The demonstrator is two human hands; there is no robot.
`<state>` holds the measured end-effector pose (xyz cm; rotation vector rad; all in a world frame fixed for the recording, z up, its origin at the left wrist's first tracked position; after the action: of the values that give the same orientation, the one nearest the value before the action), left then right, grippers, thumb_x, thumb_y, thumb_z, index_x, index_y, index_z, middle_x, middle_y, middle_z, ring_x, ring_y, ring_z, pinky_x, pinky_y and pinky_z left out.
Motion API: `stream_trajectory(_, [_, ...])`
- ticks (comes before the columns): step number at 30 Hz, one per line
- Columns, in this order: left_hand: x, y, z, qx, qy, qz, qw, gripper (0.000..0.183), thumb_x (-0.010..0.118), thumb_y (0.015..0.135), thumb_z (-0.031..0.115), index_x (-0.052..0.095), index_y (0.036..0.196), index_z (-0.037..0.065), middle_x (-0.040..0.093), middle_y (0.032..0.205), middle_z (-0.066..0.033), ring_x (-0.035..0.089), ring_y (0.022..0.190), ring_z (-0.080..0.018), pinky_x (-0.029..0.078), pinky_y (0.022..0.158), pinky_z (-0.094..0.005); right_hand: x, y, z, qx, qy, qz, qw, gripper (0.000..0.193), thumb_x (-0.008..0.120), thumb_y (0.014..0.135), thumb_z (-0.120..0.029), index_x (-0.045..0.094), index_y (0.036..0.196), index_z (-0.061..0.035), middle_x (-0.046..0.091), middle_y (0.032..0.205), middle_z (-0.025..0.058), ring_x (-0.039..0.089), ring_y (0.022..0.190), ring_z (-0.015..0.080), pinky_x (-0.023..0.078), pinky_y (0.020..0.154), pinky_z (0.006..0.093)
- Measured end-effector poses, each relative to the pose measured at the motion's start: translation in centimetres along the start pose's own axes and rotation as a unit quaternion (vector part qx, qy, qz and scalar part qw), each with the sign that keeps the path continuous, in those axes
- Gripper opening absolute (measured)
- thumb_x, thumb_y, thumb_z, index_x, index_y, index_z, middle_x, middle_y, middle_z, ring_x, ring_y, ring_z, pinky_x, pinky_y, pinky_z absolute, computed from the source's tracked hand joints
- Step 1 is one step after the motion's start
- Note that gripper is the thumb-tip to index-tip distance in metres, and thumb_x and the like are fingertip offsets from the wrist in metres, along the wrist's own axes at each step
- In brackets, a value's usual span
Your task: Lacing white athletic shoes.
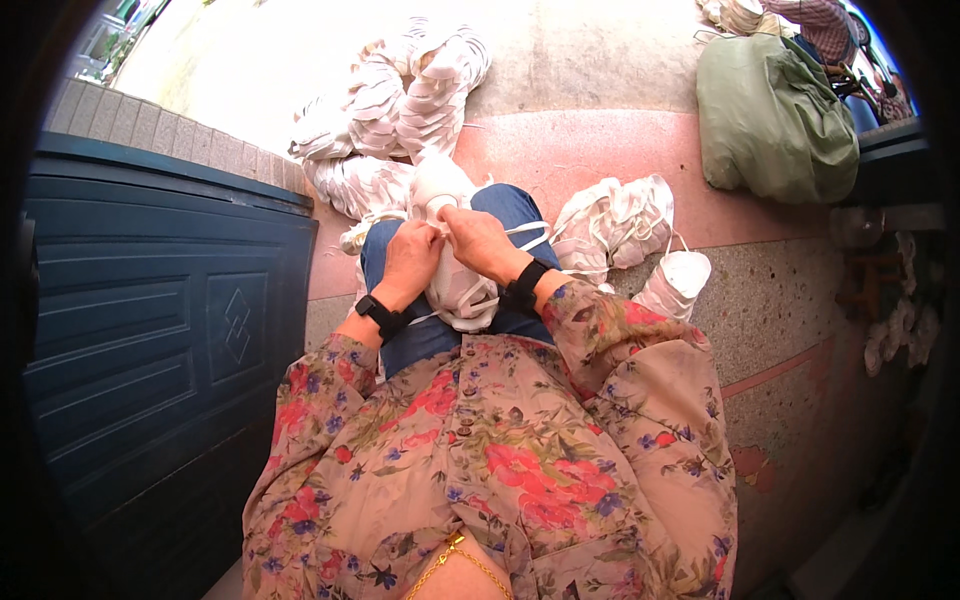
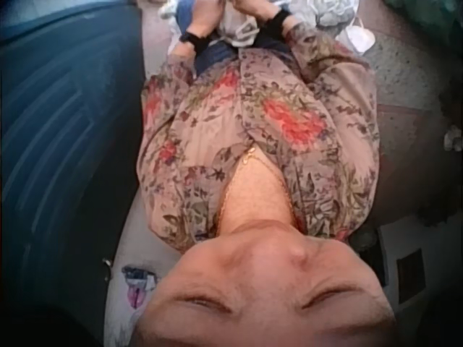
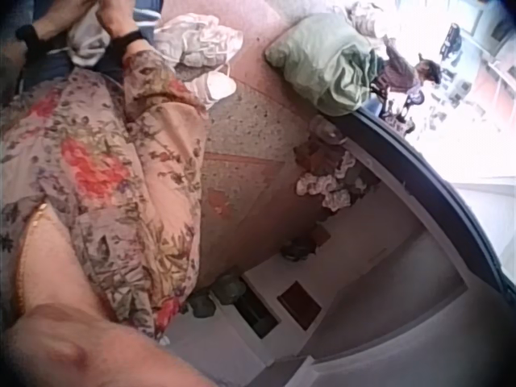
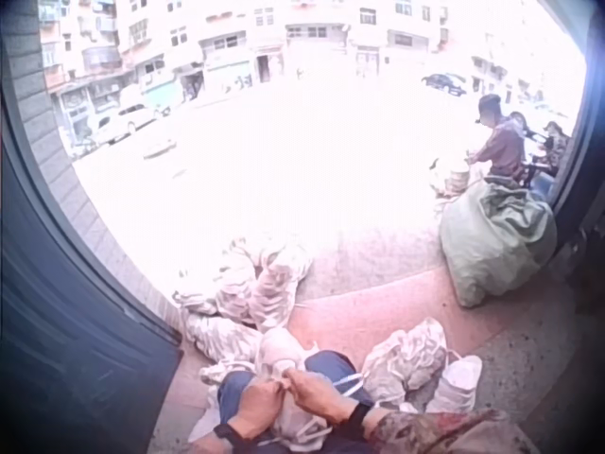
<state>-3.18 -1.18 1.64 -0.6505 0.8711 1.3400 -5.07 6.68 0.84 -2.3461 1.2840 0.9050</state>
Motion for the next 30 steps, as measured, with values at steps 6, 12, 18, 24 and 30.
stream_trajectory(6, [0.5,0.0,-2.0,-0.079,-0.065,-0.024,0.994,0.012,0.059,0.073,0.012,0.063,0.078,0.002,0.06,0.081,-0.0168,0.057,0.079,-0.0333,0.046,0.07,-0.0393,-0.6,-0.8,0.5,0.048,-0.005,0.081,0.995,0.031,0.057,0.077,-0.008,0.051,0.106,-0.0013,0.059,0.085,0.0196,0.058,0.081,0.0348,0.046,0.069,0.0409])
stream_trajectory(12, [0.2,-0.1,-1.7,-0.085,-0.077,-0.017,0.993,0.013,0.056,0.074,0.01,0.062,0.079,0.0,0.061,0.082,-0.0195,0.058,0.079,-0.035,0.046,0.07,-0.0412,-0.3,-2.1,-1.2,0.01,-0.03,0.072,0.997,0.034,0.056,0.078,-0.008,0.049,0.11,-0.0009,0.057,0.088,0.0188,0.057,0.081,0.035,0.046,0.069,0.0401])
stream_trajectory(18, [0.3,0.3,-2.1,-0.081,-0.072,-0.023,0.994,0.015,0.056,0.072,0.01,0.063,0.081,-0.001,0.061,0.079,-0.0199,0.059,0.077,-0.0342,0.047,0.069,-0.04,-1.5,-2.7,-1.1,-0.012,-0.072,0.121,0.99,0.03,0.055,0.078,-0.007,0.05,0.108,-0.0017,0.054,0.081,0.0161,0.056,0.079,0.0325,0.047,0.067,0.0385])
stream_trajectory(24, [0.5,0.7,-2.0,-0.11,-0.193,-0.102,0.97,0.015,0.056,0.072,0.009,0.064,0.081,-0.001,0.062,0.077,-0.0188,0.062,0.071,-0.0311,0.048,0.065,-0.0351,0.9,-1.2,-0.5,-0.092,-0.079,0.047,0.991,0.024,0.053,0.079,-0.006,0.053,0.103,-0.0027,0.058,0.079,0.0146,0.058,0.075,0.0335,0.047,0.065,0.0386])
stream_trajectory(30, [0.6,0.5,-0.8,0.02,-0.038,-0.068,0.997,0.013,0.059,0.073,0.008,0.062,0.08,-0.002,0.061,0.074,-0.0176,0.061,0.069,-0.0284,0.047,0.062,-0.0349,0.2,-0.4,1.6,0.019,0.126,0.068,0.99,0.018,0.05,0.082,-0.008,0.056,0.098,-0.0015,0.061,0.083,0.0215,0.059,0.079,0.0357,0.047,0.067,0.0389])
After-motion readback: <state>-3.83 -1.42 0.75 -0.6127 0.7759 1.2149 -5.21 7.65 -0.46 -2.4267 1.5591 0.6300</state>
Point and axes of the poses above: each hand's wrist, its own y-axis towards the middle knuckle, its own x-axis out of the palm, z = x × y, the point moved 10 cm from there along y, towards the middle knuckle
